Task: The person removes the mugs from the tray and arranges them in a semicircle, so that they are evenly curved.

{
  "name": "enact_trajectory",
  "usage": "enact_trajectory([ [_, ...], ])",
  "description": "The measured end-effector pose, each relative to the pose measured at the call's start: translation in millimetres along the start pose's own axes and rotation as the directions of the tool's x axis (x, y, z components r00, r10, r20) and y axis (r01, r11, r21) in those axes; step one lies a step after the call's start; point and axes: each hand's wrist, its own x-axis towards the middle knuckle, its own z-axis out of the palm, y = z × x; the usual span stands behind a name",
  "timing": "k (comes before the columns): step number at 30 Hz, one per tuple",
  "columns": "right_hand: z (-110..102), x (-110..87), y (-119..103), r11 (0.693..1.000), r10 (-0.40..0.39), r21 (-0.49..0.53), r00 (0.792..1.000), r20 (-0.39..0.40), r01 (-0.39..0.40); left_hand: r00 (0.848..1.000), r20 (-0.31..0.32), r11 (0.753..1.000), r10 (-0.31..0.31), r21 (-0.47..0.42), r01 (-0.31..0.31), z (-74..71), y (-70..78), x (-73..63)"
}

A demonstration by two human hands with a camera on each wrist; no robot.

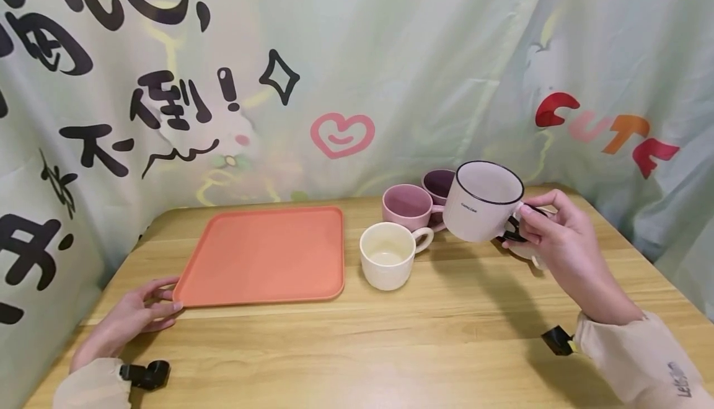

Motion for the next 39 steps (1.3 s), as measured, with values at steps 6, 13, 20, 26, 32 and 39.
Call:
enact_trajectory([
  [6, -11.9, -7.2, -2.2, 0.996, -0.041, 0.085, 0.999, 0.006, 0.041, 1.0, 0.001, 1.0, 0.014, 0.003, -0.014, 0.1, 0.2, -0.3],
  [13, -20.5, -16.0, -5.9, 0.99, -0.062, 0.121, 0.997, -0.05, 0.068, 1.0, 0.006, 1.0, 0.012, -0.007, -0.012, -2.2, -2.2, -1.6],
  [20, -35.0, -24.7, -7.5, 0.99, -0.08, 0.112, 0.996, -0.041, 0.084, 1.0, 0.01, 1.0, 0.017, -0.025, -0.016, -1.0, -3.9, -1.3],
  [26, -44.9, -31.8, -11.5, 0.988, -0.091, 0.121, 0.995, -0.051, 0.097, 1.0, 0.009, 0.999, 0.013, -0.032, -0.013, -0.4, -3.9, -0.7],
  [32, -55.8, -39.2, -15.5, 0.985, -0.092, 0.143, 0.993, -0.067, 0.101, 1.0, 0.016, 1.0, 0.01, -0.018, -0.009, -0.1, -3.2, -0.7],
  [39, -68.0, -47.3, -21.9, 0.989, -0.085, 0.113, 0.992, -0.095, 0.095, 1.0, 0.012, 1.0, 0.003, -0.009, -0.003, -0.2, -0.9, 0.5],
])
